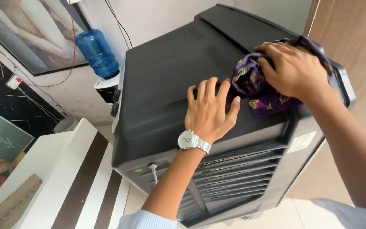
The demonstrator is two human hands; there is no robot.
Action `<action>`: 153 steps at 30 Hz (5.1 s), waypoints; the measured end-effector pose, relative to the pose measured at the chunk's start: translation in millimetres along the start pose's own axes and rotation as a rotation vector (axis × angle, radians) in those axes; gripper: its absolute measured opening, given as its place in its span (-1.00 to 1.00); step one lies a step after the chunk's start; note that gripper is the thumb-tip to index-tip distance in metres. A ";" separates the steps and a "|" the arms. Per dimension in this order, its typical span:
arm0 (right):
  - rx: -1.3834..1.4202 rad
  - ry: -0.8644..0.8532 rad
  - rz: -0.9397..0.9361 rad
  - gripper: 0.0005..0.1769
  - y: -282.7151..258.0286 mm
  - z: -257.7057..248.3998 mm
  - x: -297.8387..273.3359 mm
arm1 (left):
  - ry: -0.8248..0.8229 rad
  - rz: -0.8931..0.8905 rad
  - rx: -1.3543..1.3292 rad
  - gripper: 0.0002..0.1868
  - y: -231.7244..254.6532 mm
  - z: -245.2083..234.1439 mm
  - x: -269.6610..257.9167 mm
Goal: The person wipes the front casing and horizontal vents of an air cooler using a purple cloth, then moves to clean the top surface, side panels, and lower body of the machine.
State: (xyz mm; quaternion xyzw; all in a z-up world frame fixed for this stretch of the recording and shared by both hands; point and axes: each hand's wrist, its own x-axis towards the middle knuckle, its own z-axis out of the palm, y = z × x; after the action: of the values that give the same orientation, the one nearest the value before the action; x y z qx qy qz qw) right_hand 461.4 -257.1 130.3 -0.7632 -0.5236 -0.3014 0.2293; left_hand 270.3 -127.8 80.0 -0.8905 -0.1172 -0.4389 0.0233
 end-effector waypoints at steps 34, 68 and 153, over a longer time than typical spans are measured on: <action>-0.110 -0.031 -0.023 -0.45 26.5 16.5 23.6 | -0.015 0.094 -0.104 -0.48 -2.3 -3.1 0.1; 0.240 0.264 -0.064 -0.26 -94.6 26.1 -104.3 | 0.164 -0.012 -0.294 -0.45 0.9 -16.4 -3.2; 0.174 -0.209 -0.978 -0.44 -226.0 80.6 -113.6 | 0.017 -0.470 -0.217 -0.53 -77.2 -112.6 -128.0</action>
State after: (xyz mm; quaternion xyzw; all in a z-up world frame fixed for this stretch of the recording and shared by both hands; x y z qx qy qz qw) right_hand 236.7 -200.2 1.0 -0.4329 -0.8630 -0.2507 0.0704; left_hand 90.0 -93.2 43.7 -0.8323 -0.2731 -0.4498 -0.1741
